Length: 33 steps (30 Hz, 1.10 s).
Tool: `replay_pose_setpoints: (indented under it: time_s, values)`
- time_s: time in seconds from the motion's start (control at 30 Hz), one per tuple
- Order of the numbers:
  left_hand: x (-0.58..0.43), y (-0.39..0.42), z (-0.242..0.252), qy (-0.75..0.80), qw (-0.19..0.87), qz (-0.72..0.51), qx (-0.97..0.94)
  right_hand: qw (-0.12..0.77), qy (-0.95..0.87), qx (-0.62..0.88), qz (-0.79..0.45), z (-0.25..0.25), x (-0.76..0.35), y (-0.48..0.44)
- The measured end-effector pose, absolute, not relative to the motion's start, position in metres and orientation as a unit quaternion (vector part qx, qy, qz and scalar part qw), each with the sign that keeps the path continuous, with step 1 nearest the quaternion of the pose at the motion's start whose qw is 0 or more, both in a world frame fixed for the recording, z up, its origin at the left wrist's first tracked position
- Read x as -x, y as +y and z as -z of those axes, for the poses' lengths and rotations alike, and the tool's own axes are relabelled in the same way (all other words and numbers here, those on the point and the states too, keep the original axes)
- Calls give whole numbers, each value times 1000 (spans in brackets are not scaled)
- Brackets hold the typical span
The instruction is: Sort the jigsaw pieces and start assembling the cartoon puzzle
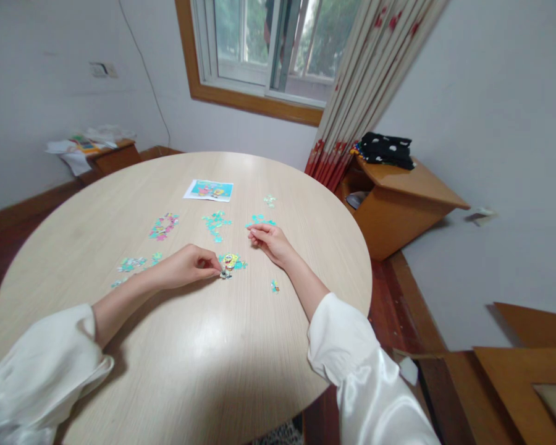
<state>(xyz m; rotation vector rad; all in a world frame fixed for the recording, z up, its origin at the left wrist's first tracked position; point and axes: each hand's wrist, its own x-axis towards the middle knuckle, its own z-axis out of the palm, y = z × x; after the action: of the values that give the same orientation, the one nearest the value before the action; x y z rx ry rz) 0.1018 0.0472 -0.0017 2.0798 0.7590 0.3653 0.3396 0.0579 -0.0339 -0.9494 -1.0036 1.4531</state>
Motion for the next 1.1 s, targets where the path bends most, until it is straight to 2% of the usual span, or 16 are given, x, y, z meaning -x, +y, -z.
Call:
replay_pose_setpoints:
  time_s: [0.43,0.77,1.1]
  values:
    - [-102,47,5,311,395,-128,-855,511,-491,433,-557,34,-336,56]
    - [-104,43,0,319,385,-134,-856,348,-734,414,-411,21,-325,40]
    - [-107,41,-3,327,373,-133,-858,264,-831,330,-362,18,-330,41]
